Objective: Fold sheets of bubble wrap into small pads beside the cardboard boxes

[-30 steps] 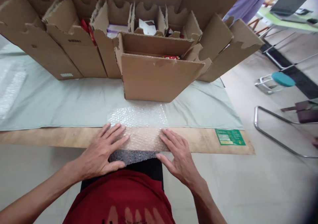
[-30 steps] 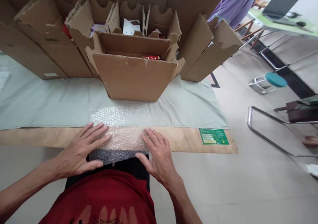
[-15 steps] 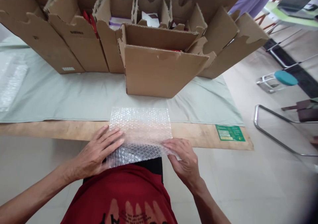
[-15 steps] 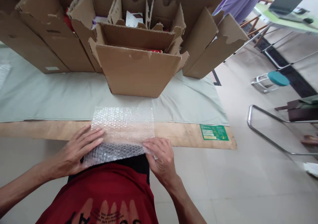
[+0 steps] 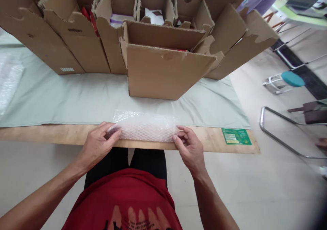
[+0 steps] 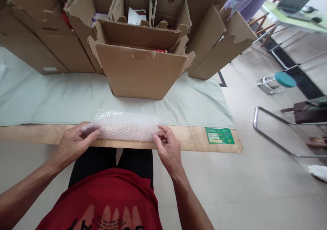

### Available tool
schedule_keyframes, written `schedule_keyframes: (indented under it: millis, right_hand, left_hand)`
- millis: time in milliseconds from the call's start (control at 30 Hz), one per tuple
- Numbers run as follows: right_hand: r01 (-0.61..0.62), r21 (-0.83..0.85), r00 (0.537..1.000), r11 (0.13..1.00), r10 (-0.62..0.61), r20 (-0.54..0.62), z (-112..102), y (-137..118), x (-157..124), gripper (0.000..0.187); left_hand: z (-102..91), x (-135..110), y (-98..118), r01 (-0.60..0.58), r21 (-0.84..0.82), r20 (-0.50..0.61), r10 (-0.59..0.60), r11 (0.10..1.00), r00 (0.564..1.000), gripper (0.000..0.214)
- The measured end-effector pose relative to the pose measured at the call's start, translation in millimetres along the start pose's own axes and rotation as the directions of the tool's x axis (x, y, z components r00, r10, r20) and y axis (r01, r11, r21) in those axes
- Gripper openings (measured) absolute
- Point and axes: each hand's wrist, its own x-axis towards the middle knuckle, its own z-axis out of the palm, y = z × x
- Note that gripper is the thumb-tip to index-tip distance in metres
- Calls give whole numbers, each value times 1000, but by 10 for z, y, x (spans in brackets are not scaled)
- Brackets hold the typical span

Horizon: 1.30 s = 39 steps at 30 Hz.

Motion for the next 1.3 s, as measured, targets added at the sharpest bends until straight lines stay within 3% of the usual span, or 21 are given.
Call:
schedule_keyframes:
  millis: [167, 333, 600, 733, 833, 933, 1067, 1167, 1300]
  right_hand:
    - [113, -240, 992, 964, -122, -22, 66, -58, -19, 35]
    - [209, -367, 975, 906, -220, 11, -32, -25, 28, 40]
    - [280, -525, 959, 804, -213, 185, -15, -1, 564, 32]
    - [289, -500, 942, 817, -150, 300, 35, -58, 688, 11]
    - [274, -375, 948, 885, -182, 261, 8, -119, 609, 8]
    - [259, -147, 953, 955, -227, 201, -54, -208, 428, 7]
    - [350, 78, 915, 933, -359, 187, -128, -334, 187, 12]
    - [400, 192, 890, 896, -430, 149, -151, -357, 76, 16]
    - [344, 167, 933, 924, -356, 47, -172, -305, -1, 17]
  left_hand:
    - [123, 114, -64, -32, 177, -44, 40, 984, 998, 28]
    - [125, 136, -37, -56, 361, -39, 76, 931, 996, 34]
    - [0, 127, -7, 56, 557, -30, -48, 829, 998, 46]
    - [28, 169, 79, 102, 566, 18, -135, 818, 991, 47]
    - [38, 188, 118, 153, 573, 24, -203, 805, 979, 51]
    - [20, 205, 74, 137, 504, 29, -174, 853, 984, 57]
    - [-18, 250, -27, 104, 232, 35, -115, 967, 993, 78]
    - [-40, 272, -10, 218, -2, 116, -217, 976, 969, 89]
    - [-141, 275, 113, 351, -199, 305, -282, 915, 909, 83]
